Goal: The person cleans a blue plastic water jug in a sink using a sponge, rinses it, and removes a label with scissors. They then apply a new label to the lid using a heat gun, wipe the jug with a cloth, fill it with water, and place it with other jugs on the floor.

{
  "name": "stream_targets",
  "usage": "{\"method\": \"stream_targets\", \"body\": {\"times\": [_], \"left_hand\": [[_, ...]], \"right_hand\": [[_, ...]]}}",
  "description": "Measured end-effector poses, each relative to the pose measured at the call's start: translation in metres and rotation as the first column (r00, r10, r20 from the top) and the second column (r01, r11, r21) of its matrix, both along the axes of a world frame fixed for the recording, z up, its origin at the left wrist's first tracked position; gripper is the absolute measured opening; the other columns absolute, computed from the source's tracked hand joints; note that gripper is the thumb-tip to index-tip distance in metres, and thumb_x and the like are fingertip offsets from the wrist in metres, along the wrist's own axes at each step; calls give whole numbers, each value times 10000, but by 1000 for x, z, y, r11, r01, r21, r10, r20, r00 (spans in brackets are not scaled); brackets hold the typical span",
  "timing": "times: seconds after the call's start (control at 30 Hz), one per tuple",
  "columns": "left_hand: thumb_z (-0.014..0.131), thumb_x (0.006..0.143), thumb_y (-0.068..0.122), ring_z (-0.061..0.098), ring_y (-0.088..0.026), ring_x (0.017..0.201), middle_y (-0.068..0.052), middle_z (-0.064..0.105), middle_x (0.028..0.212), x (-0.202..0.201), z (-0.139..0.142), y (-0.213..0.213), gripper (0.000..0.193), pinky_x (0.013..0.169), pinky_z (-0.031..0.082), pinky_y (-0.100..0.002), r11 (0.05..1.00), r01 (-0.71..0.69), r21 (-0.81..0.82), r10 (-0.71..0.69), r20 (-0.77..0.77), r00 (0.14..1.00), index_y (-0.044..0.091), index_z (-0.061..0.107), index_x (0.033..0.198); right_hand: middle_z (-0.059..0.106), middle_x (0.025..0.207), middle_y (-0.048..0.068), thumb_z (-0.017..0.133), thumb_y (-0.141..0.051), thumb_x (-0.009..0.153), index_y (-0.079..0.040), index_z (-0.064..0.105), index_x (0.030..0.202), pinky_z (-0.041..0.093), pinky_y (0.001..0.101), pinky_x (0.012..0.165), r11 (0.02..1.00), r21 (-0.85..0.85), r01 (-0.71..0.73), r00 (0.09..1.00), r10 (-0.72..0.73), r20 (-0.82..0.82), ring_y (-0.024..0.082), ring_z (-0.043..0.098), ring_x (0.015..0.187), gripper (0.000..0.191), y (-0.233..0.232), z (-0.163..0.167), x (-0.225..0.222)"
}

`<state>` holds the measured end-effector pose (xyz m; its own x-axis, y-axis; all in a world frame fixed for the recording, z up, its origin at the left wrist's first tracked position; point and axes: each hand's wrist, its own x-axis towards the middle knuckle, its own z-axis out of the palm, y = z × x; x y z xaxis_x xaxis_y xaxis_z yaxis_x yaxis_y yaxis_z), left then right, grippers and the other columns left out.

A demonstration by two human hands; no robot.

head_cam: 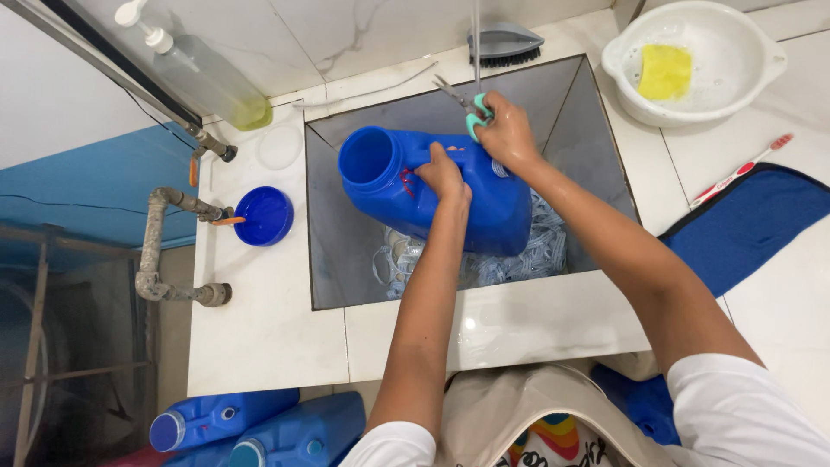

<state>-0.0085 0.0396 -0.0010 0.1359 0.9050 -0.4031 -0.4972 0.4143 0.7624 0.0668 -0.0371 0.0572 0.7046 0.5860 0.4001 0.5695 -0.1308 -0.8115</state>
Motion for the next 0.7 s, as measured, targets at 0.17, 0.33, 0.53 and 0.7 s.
{"method": "stream_targets", "body": {"times": [0.17,0.33,0.53,0.7], "left_hand": [[601,906,90,634,-220,633,-169,638,825,3,1,-5,400,549,558,-350,995,10,100,-11,1,1000,-93,419,1211],[591,872,59,632,-200,648,-152,627,844,4,0,-18,362,560,562,-346,992,37,118,-40,22,999,-53,433,1178],[599,884,75,660,-208,681,-187,675,898,14,-2,-6,305,581,547,-337,989,-5,150,14,-63,998,-88,481,1113],[587,854,72,673,-235,707,-176,672,953,13,5,26,339,605,584,-385,981,-194,7,194,3,981,-65,469,1141]], "right_hand": [[662,748,159,772,-66,880,-1,629,972,526,391,622,995,-78,63,997,-59,51,243,663,660,181,-4,2,5],[650,764,33,681,-39,907,-43,633,960,533,274,500,993,86,-81,803,116,-585,114,629,620,72,-4,0,25],[658,815,30,623,44,843,-31,639,989,573,286,548,962,223,-157,722,265,-639,108,653,657,165,-10,-10,-12],[642,784,44,608,66,865,-50,620,1072,538,280,590,953,264,-147,701,289,-652,132,627,658,238,-58,-52,-43]]}}
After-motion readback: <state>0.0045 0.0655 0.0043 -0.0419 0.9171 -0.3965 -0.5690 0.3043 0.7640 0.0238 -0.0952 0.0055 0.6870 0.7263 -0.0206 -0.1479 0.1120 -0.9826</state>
